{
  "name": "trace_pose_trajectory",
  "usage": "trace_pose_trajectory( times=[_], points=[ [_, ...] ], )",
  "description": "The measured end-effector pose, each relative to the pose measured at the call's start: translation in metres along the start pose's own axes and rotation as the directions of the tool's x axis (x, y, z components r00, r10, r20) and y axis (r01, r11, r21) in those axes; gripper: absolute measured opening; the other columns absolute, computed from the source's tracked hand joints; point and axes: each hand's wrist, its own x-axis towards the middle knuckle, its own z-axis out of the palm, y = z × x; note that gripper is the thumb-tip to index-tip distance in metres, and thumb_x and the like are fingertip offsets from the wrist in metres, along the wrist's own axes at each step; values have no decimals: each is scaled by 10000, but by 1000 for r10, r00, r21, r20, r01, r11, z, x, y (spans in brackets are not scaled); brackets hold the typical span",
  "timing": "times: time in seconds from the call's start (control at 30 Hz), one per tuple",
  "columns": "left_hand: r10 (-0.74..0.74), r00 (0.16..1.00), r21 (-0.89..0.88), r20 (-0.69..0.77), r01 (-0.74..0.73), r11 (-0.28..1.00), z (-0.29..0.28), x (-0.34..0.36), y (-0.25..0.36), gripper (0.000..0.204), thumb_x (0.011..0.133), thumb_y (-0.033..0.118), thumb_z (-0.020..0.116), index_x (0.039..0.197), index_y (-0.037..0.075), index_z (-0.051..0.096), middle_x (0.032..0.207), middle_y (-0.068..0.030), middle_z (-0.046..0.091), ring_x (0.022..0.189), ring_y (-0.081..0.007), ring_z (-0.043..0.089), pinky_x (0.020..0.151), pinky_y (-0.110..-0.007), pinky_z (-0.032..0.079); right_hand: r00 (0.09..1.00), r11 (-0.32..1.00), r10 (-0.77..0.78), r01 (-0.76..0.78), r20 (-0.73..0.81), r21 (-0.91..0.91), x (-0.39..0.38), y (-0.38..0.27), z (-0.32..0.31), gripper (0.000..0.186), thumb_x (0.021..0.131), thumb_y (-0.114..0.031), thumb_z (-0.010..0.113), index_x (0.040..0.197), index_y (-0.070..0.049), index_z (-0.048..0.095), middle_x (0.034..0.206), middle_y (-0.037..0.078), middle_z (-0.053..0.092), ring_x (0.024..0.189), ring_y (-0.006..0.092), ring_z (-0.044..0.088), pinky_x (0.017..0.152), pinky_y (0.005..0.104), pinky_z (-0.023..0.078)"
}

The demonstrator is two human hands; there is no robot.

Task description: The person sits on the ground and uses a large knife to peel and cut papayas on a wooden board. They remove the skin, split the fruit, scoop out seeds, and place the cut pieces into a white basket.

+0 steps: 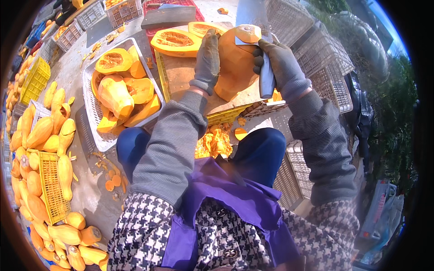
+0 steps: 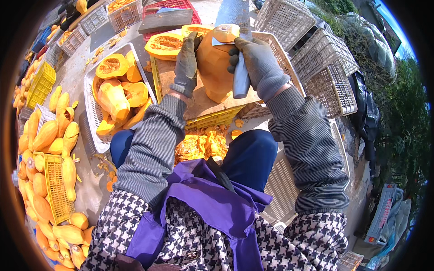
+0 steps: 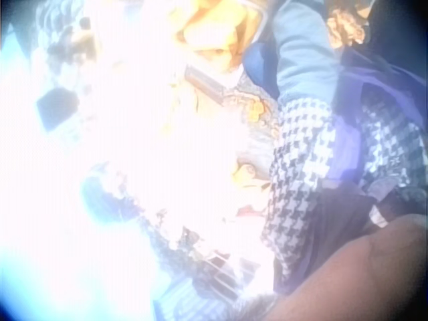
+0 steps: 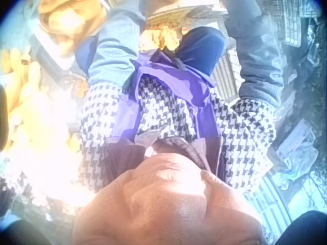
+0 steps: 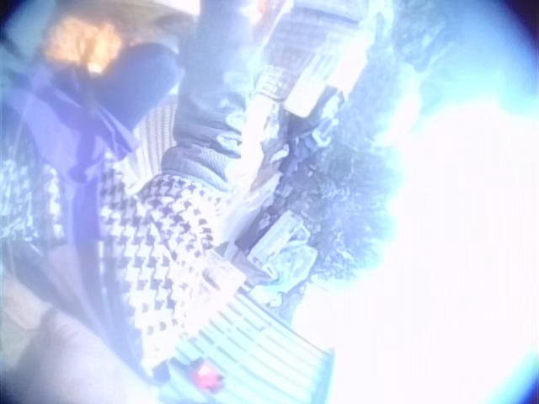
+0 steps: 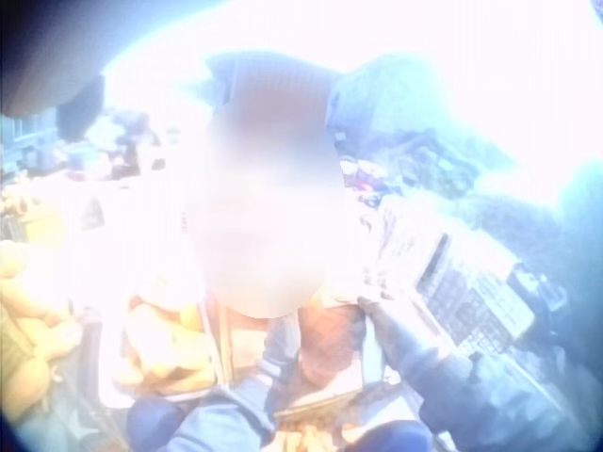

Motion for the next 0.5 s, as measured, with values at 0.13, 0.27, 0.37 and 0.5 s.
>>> trace_pose_trajectory(
  times=[0.13, 0.27, 0.37, 0.5],
  points=[
    [5, 999, -80, 46, -2, 997, -8, 9, 8, 579, 982, 483, 440, 1292, -6, 461, 1197, -89, 573, 1047, -169, 565, 932, -283, 456, 982, 982, -118, 137, 147, -132, -2, -6, -6, 253, 956, -208, 544, 1047, 28, 521, 751, 55, 560, 558, 125, 558, 503, 300, 520],
    [-73, 989, -297, -132, 31, 955, -1, 4, 7, 635, 960, 488, 477, 1345, -10, 394, 1263, -137, 530, 1147, -236, 529, 1007, -357, 447, 961, 879, -184, 255, 207, -402, -4, -4, 0, 239, 946, -179, 548, 1060, 28, 513, 746, 61, 550, 523, 121, 543, 486, 290, 492],
    [-32, 992, -602, -126, -51, 797, -1, -7, 18, 602, 959, 429, 511, 1337, -25, 397, 1273, -172, 519, 1158, -288, 525, 1035, -398, 432, 932, 900, -300, 347, 201, -265, -18, 2, 1, 251, 938, -169, 556, 1093, 21, 506, 744, 56, 546, 522, 117, 540, 484, 286, 486],
    [-217, 975, -165, -52, 206, 965, -30, -34, 49, 474, 928, 397, 566, 1088, -47, 608, 1059, -155, 638, 1022, -268, 618, 941, -379, 498, 898, 831, -425, 438, 116, -344, -47, -5, -24, 341, 933, -186, 553, 1199, 14, 478, 778, 43, 552, 583, 85, 540, 527, 252, 473]
  ],
)
